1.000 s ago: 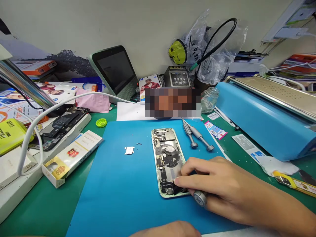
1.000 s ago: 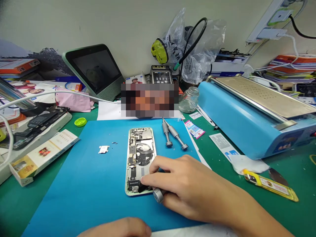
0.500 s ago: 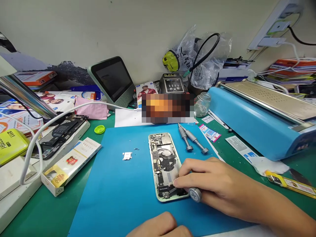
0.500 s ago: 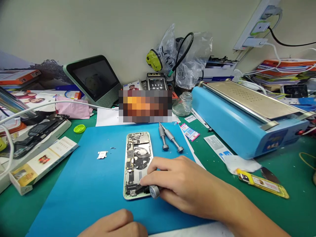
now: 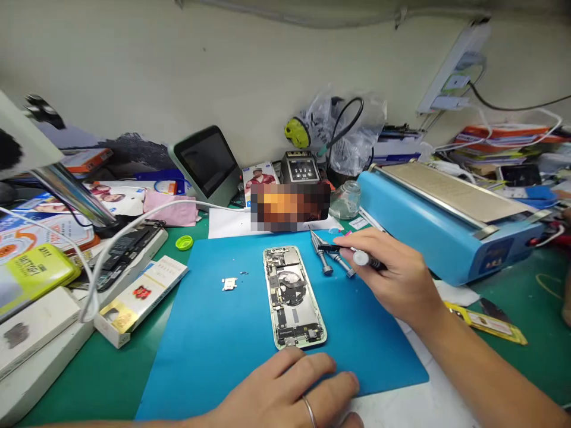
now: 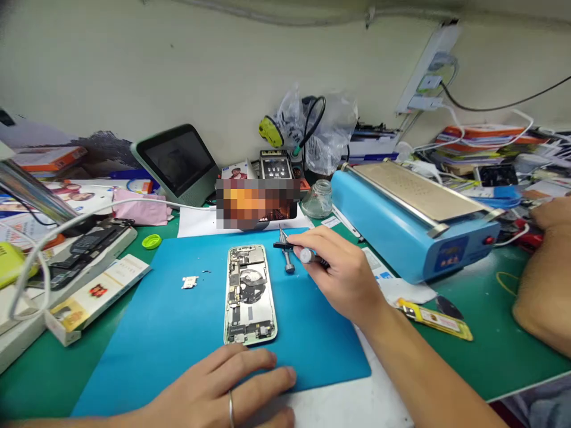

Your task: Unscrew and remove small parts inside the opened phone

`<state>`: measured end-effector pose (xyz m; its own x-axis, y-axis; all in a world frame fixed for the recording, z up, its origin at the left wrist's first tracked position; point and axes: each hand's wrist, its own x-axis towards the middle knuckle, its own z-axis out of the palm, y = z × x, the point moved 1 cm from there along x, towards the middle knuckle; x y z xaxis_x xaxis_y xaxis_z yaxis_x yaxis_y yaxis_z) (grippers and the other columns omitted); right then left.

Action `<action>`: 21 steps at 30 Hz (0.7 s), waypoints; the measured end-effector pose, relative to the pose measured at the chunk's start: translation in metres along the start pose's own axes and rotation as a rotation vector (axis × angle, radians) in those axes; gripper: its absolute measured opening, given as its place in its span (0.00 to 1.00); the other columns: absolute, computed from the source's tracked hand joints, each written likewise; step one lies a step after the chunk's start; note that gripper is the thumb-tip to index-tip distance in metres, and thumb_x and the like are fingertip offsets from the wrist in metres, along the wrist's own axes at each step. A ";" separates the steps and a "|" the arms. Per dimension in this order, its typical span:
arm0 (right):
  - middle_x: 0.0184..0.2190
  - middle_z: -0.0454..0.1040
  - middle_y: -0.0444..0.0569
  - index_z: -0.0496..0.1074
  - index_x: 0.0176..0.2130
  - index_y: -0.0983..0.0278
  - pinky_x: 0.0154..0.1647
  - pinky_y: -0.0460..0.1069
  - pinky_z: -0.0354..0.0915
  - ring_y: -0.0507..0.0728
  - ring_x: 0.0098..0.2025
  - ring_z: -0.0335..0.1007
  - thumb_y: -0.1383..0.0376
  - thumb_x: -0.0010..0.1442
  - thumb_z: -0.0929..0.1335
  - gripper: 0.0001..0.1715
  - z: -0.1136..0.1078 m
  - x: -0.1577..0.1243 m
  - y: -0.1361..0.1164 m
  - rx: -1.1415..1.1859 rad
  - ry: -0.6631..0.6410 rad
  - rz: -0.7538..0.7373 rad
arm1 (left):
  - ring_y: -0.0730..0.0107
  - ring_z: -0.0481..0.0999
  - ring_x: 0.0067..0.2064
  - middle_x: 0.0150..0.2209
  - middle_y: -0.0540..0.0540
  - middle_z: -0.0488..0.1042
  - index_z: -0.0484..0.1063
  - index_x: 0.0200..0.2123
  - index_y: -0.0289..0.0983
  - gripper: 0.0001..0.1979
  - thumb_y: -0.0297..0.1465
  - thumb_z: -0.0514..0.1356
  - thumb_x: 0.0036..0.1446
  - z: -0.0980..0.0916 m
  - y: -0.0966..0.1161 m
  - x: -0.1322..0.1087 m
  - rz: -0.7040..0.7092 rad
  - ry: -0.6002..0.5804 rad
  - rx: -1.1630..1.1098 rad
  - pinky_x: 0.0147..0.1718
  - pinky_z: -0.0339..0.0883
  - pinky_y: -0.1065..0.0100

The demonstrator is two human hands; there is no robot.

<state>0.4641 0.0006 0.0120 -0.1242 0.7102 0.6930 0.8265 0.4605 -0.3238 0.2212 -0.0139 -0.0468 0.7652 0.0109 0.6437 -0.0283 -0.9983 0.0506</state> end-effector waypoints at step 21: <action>0.39 0.84 0.50 0.78 0.42 0.61 0.49 0.54 0.77 0.59 0.42 0.83 0.66 0.68 0.68 0.06 -0.015 -0.039 -0.019 -0.052 0.047 0.099 | 0.48 0.66 0.65 0.64 0.37 0.68 0.69 0.60 0.36 0.23 0.42 0.58 0.69 -0.043 0.000 0.011 -0.032 -0.419 -0.201 0.66 0.59 0.50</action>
<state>0.4617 -0.0436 0.0004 -0.0155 0.7249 0.6887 0.8612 0.3597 -0.3592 0.2012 -0.0118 -0.0068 0.9605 -0.0234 0.2774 -0.0925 -0.9666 0.2388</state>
